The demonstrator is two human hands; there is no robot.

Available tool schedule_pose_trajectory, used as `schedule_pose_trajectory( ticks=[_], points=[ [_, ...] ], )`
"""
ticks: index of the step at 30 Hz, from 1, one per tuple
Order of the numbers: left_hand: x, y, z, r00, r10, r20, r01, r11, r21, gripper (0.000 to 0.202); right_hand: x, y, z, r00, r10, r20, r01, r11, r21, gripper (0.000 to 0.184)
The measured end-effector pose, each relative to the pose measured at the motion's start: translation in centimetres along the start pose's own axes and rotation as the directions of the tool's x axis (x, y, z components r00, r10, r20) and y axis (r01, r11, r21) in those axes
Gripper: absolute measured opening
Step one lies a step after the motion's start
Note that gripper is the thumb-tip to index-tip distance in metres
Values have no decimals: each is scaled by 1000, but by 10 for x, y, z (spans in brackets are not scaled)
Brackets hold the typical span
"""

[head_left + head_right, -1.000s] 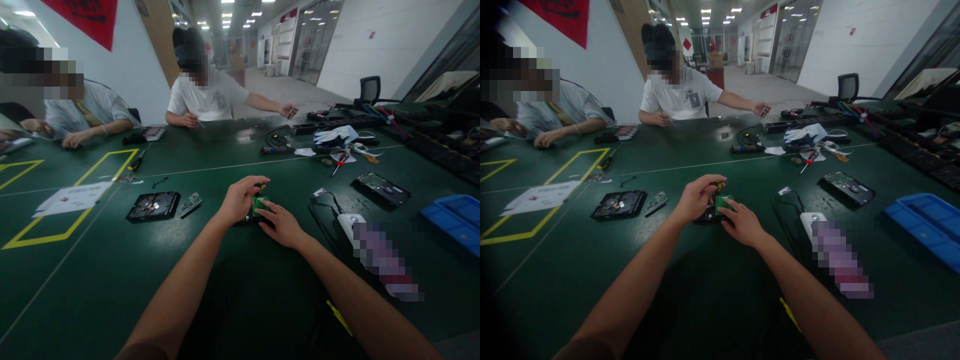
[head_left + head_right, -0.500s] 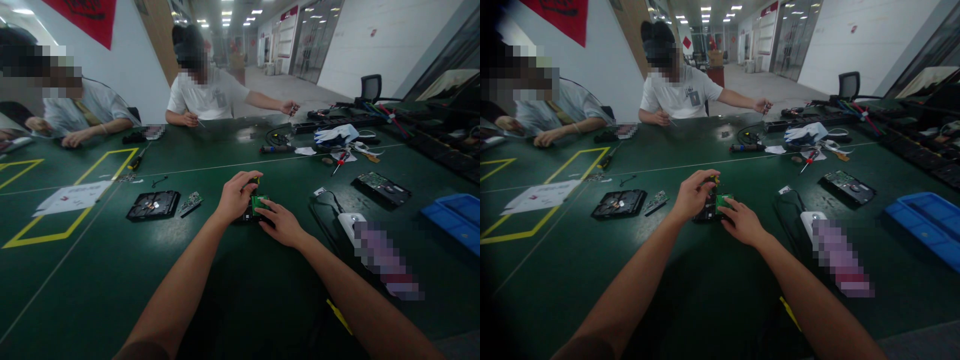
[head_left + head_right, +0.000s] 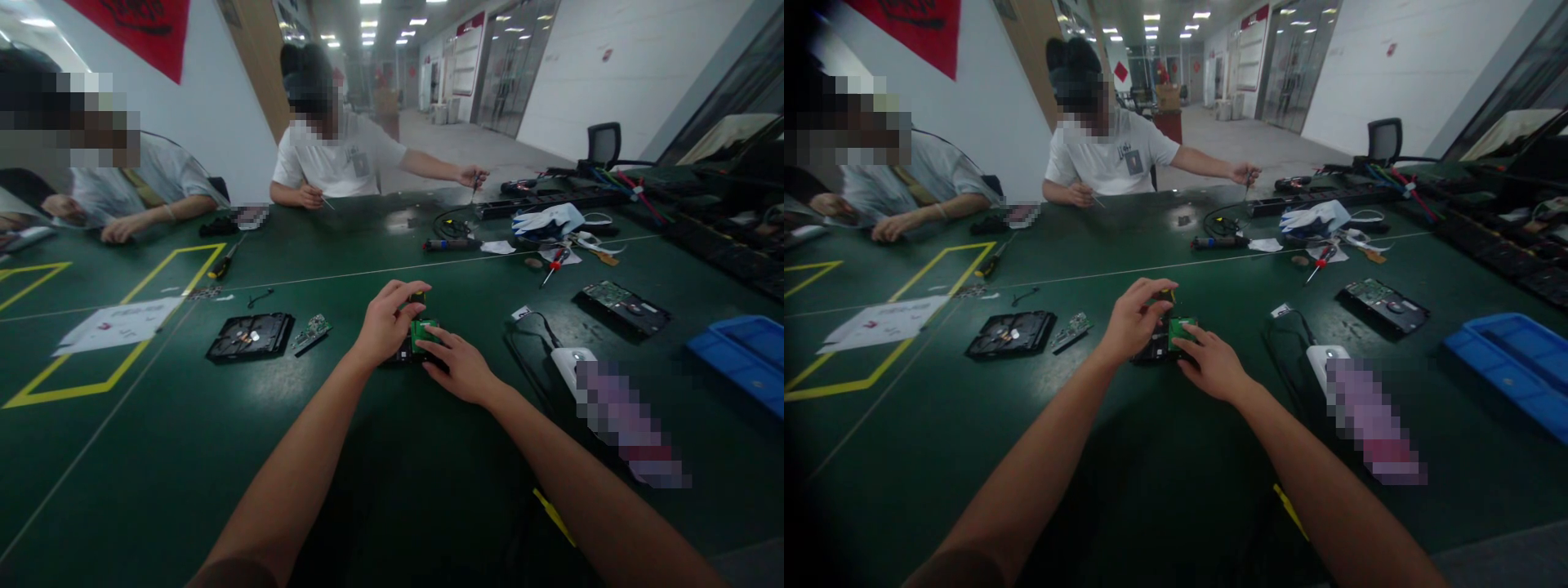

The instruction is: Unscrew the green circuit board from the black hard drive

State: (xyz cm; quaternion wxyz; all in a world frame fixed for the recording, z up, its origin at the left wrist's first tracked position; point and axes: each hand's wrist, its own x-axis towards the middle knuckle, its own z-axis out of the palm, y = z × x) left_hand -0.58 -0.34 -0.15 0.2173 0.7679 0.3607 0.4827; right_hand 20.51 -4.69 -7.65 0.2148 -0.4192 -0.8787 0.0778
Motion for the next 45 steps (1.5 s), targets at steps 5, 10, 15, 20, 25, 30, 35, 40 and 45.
schedule_pose_trajectory(
  ticks=[5, 10, 15, 20, 25, 30, 35, 40, 45],
  points=[
    [0, 0, -2, 999, -14, -34, 15, 1000, 14, 31, 0, 0, 0, 1000, 4, -5, -4, 1000, -3, 43],
    [-1, -1, -2, 996, 2, 91, 8, 994, -107, 39, 1, 0, -1, 1000, 5, 15, -5, 1000, -9, 43],
    [-1, 0, 0, 983, 29, 180, 6, 982, -189, 43, 0, -1, -1, 1000, 7, 11, -7, 1000, -11, 43],
    [0, 1, -2, 994, -7, 113, 19, 994, -106, 39, 0, 0, 0, 1000, 1, -2, -1, 1000, -7, 43],
    [1, 1, -3, 1000, -1, -31, 3, 997, 78, 32, 0, 0, -1, 1000, -5, -10, 5, 1000, 0, 43],
    [-2, 2, 0, 996, 6, -89, 13, 976, 216, 31, 1, -2, -4, 1000, 1, 7, -1, 1000, -2, 43],
    [-3, 7, 1, 997, 66, -40, -52, 959, 280, 36, 0, -3, -4, 1000, 10, 5, -10, 1000, -1, 42],
    [-2, 10, 1, 994, 66, -82, -42, 963, 265, 34, 0, -2, -3, 1000, 9, 4, -9, 1000, 1, 43],
    [-2, 9, 1, 991, 29, -132, 10, 959, 283, 32, 0, -3, -5, 1000, 12, 0, -12, 1000, 6, 44]
  ],
)
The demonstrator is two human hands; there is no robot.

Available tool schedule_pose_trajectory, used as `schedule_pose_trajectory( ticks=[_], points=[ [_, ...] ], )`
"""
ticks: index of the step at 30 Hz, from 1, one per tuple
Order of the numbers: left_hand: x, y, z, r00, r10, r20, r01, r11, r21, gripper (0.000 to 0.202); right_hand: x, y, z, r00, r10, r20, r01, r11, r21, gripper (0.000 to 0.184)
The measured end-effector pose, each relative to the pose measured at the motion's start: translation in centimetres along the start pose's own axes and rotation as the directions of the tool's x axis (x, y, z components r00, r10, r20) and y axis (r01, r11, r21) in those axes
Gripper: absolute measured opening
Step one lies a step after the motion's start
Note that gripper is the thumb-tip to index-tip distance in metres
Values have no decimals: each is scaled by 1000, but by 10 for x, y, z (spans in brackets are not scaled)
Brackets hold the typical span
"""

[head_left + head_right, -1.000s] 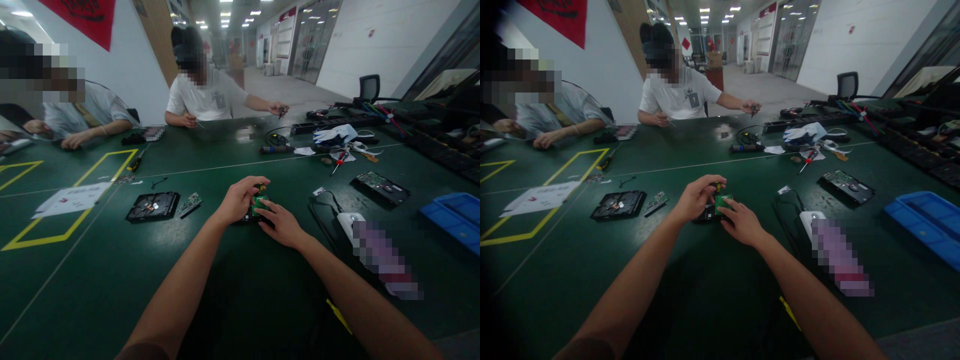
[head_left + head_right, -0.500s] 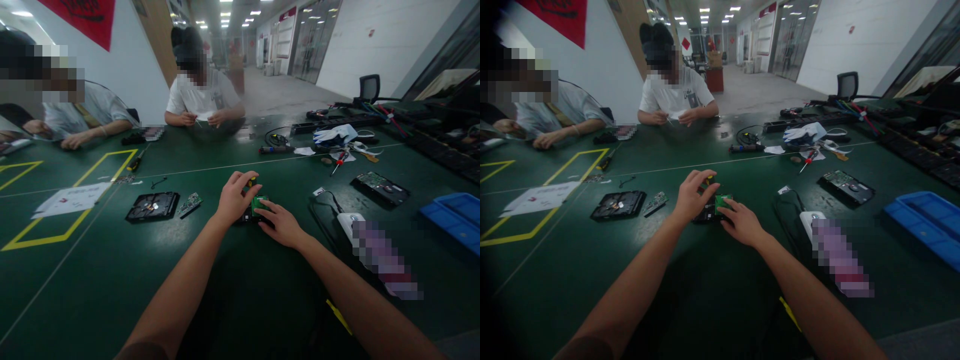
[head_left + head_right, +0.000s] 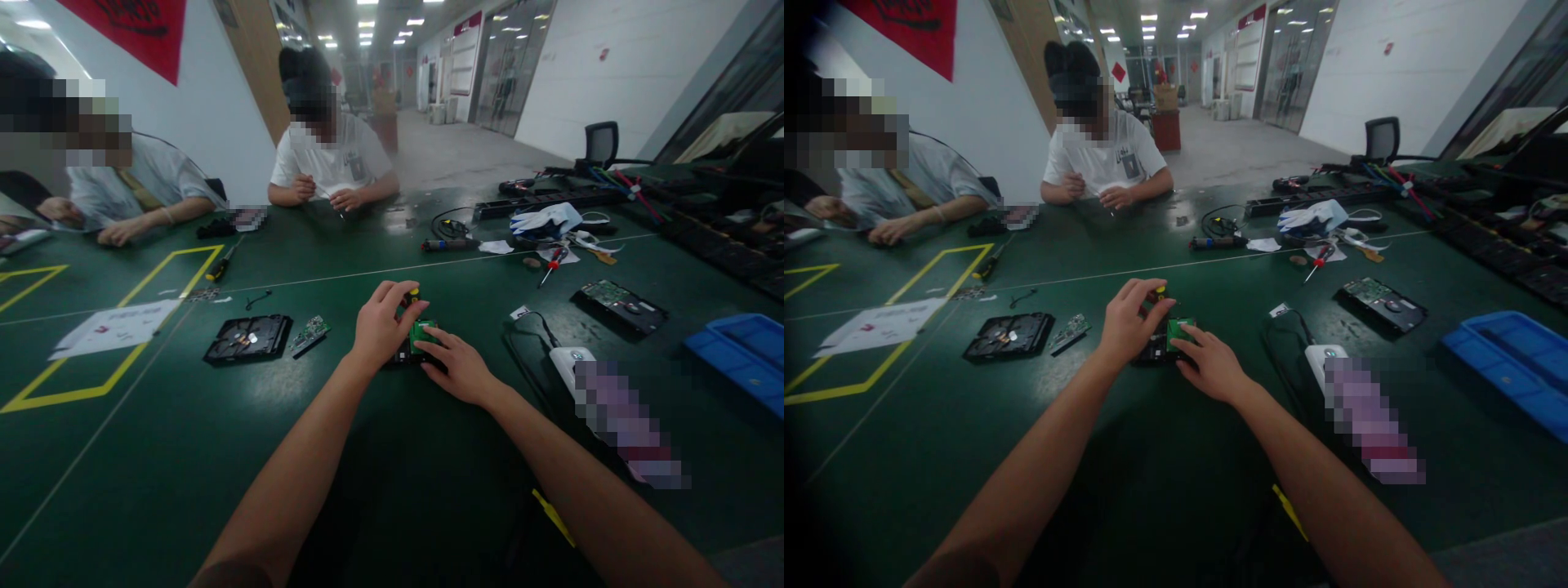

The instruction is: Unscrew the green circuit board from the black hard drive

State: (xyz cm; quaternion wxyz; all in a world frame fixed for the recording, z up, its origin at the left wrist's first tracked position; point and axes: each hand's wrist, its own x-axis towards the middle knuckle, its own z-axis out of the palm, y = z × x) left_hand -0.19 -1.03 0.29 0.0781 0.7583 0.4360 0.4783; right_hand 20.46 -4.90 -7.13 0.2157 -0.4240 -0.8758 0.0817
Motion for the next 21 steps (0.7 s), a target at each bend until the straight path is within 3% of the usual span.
schedule_pose_trajectory(
  ticks=[6, 12, 21],
  points=[
    [4, 0, -5, 995, -1, 104, 14, 992, -124, 30, 0, 1, 2, 1000, -7, -9, 7, 1000, 8, 44],
    [2, -6, -1, 942, -51, 331, 190, 895, -404, 40, -1, 2, 2, 1000, -5, 3, 5, 1000, 1, 44],
    [4, -4, 3, 938, -130, 322, 315, 711, -628, 36, 0, 1, 0, 1000, -12, -3, 12, 1000, 6, 44]
  ],
)
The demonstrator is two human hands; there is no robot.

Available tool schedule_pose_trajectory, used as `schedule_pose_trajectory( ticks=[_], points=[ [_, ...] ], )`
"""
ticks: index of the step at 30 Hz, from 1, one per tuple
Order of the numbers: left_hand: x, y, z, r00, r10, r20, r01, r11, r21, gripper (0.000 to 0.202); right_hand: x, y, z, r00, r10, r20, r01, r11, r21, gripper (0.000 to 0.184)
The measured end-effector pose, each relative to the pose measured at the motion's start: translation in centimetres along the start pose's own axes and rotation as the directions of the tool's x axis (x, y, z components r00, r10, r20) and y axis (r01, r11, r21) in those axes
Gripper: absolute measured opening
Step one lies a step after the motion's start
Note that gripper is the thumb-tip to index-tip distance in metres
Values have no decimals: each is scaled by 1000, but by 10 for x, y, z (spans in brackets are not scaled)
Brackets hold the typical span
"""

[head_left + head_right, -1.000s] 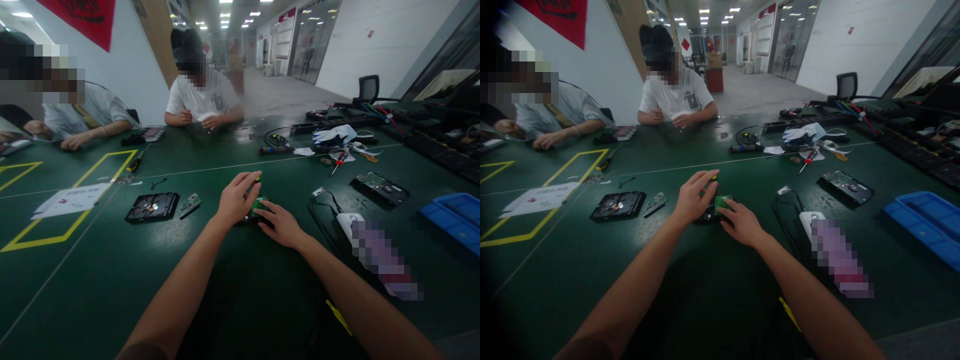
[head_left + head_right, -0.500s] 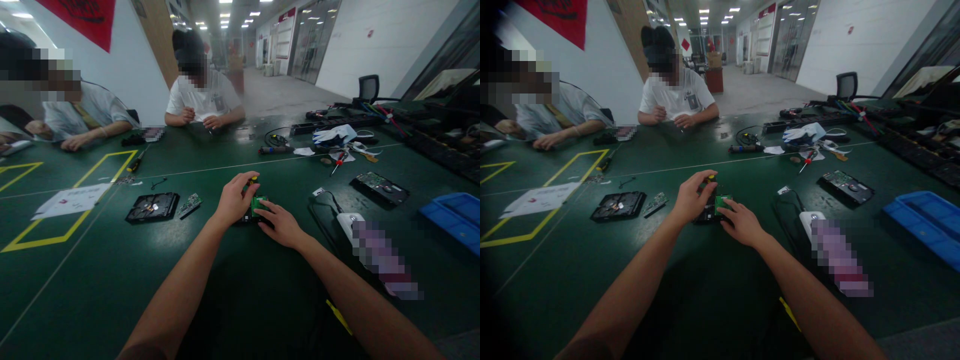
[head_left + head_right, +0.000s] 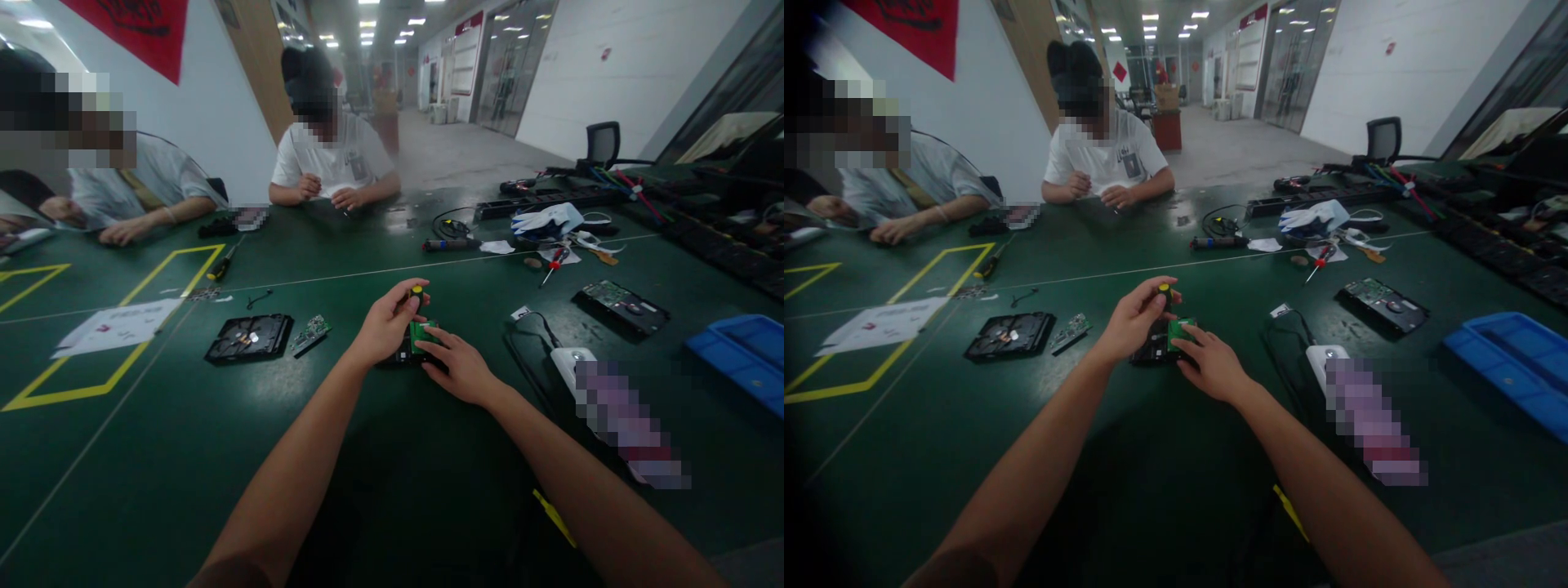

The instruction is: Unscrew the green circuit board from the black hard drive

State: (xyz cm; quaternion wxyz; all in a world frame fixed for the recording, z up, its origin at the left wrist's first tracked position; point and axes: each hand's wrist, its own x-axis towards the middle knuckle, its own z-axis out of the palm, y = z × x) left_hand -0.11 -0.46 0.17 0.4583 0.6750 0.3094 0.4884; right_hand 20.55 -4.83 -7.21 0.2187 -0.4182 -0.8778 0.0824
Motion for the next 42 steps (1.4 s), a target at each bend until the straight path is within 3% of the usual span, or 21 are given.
schedule_pose_trajectory(
  ticks=[8, 14, 20, 28, 35, 42],
  points=[
    [3, -1, 0, 985, -37, -171, 43, 999, 27, 32, 0, 0, 1, 1000, -2, -9, 2, 1000, -1, 43],
    [2, 0, -2, 991, -72, -112, 66, 996, -59, 38, 0, 0, 0, 1000, -9, -7, 9, 1000, 3, 44],
    [3, -2, 0, 996, -59, -62, 56, 998, -38, 42, 0, 0, 1, 1000, 0, -13, 0, 1000, -3, 44],
    [4, -2, -4, 991, -69, -112, 59, 994, -89, 29, 0, 0, 0, 1000, 3, -1, -3, 1000, -1, 43],
    [3, 2, 3, 978, -71, -196, 65, 997, -35, 31, 0, -1, 0, 1000, 10, 1, -10, 1000, 1, 44],
    [5, 1, 4, 977, -117, -177, 93, 986, -138, 31, 0, -1, 0, 1000, 13, -9, -13, 1000, -3, 43]
  ],
)
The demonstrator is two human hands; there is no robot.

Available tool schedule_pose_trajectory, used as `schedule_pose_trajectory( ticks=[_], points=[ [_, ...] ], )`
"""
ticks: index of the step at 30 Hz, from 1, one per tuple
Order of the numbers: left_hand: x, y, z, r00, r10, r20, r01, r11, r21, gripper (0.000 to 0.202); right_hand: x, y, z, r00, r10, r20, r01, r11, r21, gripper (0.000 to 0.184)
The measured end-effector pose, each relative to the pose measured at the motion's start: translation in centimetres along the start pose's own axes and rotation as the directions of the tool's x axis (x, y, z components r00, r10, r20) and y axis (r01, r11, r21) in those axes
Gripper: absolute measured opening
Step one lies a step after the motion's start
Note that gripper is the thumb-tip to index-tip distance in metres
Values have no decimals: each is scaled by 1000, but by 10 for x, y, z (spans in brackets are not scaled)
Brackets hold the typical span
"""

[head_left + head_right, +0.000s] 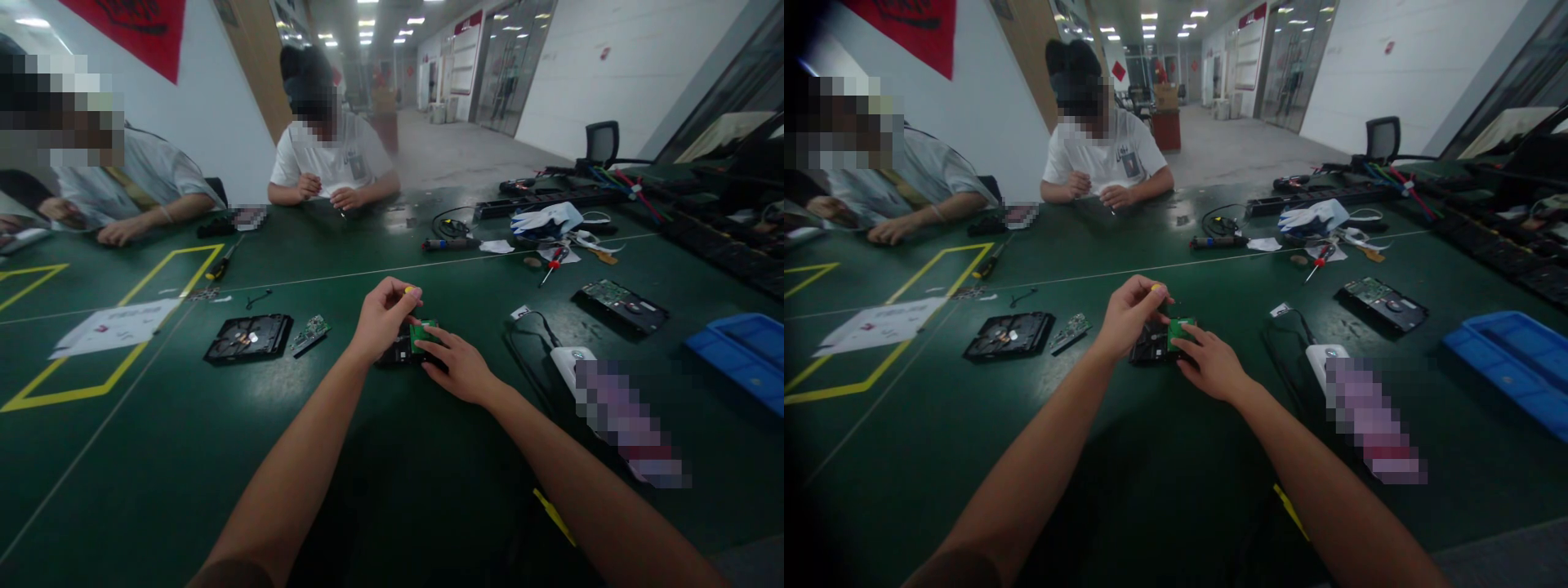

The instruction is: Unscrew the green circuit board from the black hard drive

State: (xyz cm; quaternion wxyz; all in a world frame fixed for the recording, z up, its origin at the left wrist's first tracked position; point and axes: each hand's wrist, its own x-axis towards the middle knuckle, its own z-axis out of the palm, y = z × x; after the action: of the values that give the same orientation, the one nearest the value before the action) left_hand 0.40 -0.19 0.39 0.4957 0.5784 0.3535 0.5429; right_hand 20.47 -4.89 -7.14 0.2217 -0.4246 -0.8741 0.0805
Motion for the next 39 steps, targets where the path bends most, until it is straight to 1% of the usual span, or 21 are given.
schedule_pose_trajectory(
  ticks=[5, 9, 13, 19, 26, 32, 34, 37, 39],
  points=[
    [0, 1, -5, 995, -47, 83, 56, 992, -113, 33, 0, 1, 1, 1000, -22, -7, 22, 1000, 9, 43],
    [-1, 3, -4, 992, -49, 116, 64, 990, -128, 32, 0, 2, 1, 1000, -24, -5, 24, 1000, 7, 44],
    [-2, 1, -1, 996, -42, 77, 52, 991, -124, 32, 1, 2, 1, 1000, -18, 1, 18, 1000, 2, 43],
    [-3, 0, 3, 999, -36, -16, 34, 994, -107, 32, 1, 0, 0, 1000, -18, 2, 18, 1000, 6, 44],
    [-3, 1, 2, 999, -49, -11, 47, 988, -148, 33, 1, 1, 1, 1000, -8, 6, 8, 1000, -5, 44],
    [-3, 1, 1, 997, -57, 54, 63, 991, -116, 29, 1, 2, 2, 1000, -14, 13, 14, 1000, 0, 43],
    [-2, 0, 0, 998, -60, 32, 63, 993, -98, 31, 1, 3, 3, 1000, -17, 2, 17, 1000, 2, 43],
    [0, -3, -3, 999, -42, -29, 41, 998, -55, 32, 1, 3, 4, 1000, -21, -9, 21, 1000, 6, 42],
    [1, -3, -5, 998, -42, -43, 40, 998, -52, 31, 0, 3, 3, 1000, -20, -4, 20, 1000, 7, 42]
  ],
)
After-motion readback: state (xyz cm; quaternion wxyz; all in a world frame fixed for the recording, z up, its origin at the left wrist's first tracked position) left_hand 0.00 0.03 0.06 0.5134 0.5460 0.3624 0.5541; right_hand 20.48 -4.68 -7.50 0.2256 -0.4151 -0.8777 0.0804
